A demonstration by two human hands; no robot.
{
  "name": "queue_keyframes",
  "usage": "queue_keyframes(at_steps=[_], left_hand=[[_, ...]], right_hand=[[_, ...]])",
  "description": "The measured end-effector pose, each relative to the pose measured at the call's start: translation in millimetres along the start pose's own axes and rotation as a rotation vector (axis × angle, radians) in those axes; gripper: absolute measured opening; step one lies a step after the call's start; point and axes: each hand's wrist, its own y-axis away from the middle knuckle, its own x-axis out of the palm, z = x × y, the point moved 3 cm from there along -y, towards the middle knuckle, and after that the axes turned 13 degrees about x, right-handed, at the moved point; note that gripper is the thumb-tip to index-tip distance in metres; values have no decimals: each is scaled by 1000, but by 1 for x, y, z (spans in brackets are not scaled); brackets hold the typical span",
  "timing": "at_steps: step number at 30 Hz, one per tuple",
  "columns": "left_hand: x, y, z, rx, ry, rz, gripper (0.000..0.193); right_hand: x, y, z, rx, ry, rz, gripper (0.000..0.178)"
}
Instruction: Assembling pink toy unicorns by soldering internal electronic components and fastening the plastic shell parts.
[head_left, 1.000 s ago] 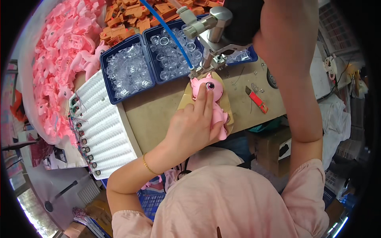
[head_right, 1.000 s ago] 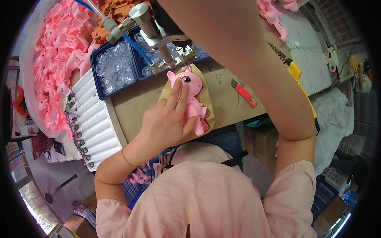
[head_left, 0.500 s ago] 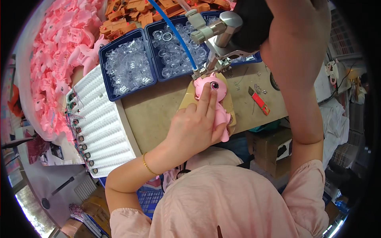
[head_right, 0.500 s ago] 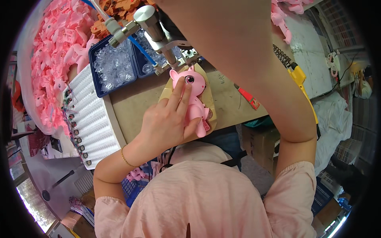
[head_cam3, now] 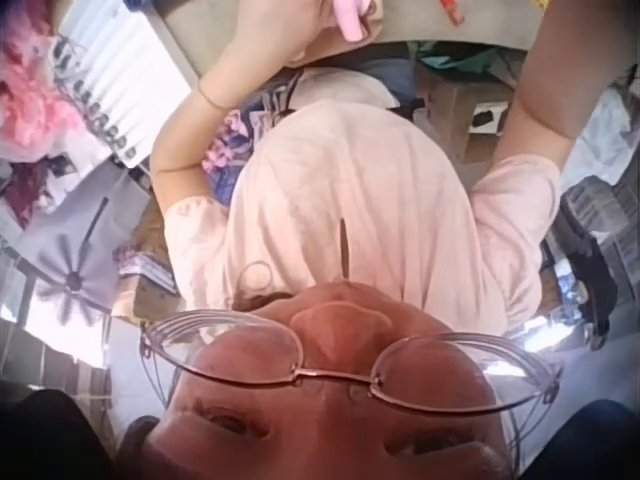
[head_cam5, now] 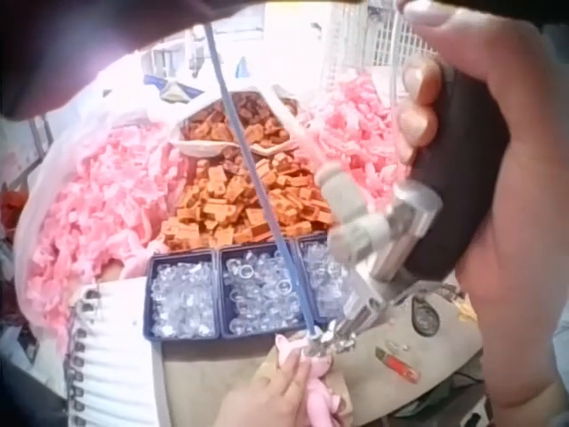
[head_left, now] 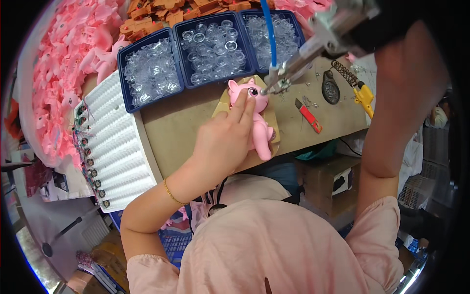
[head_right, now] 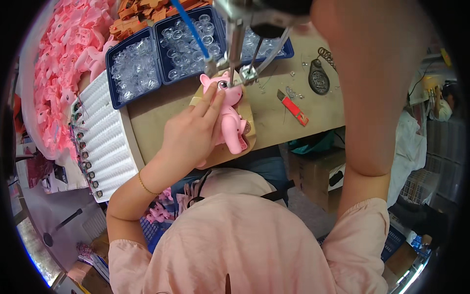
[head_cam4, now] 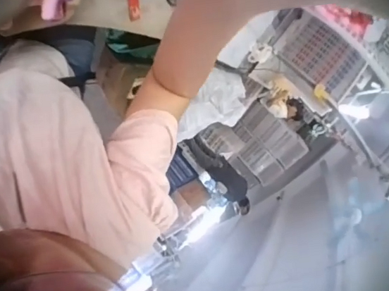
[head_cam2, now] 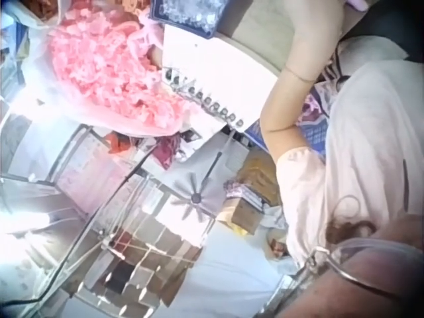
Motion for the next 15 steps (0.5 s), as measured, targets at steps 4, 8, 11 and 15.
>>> queue_keyframes(at_steps=[4, 8, 11, 15], left_hand=[[-1, 2, 1, 26, 3, 16, 58], [1, 2, 1, 38, -46, 4, 53], [2, 2, 2, 45, -49, -29, 47], [-5, -3, -1, 19, -8, 6, 43]], right_hand=[[-8, 5, 1, 13, 16, -8, 28], [-16, 11, -1, 40, 18, -29, 28], [-21, 10, -5, 60, 15, -39, 27], [-29, 11, -10, 87, 24, -49, 27]])
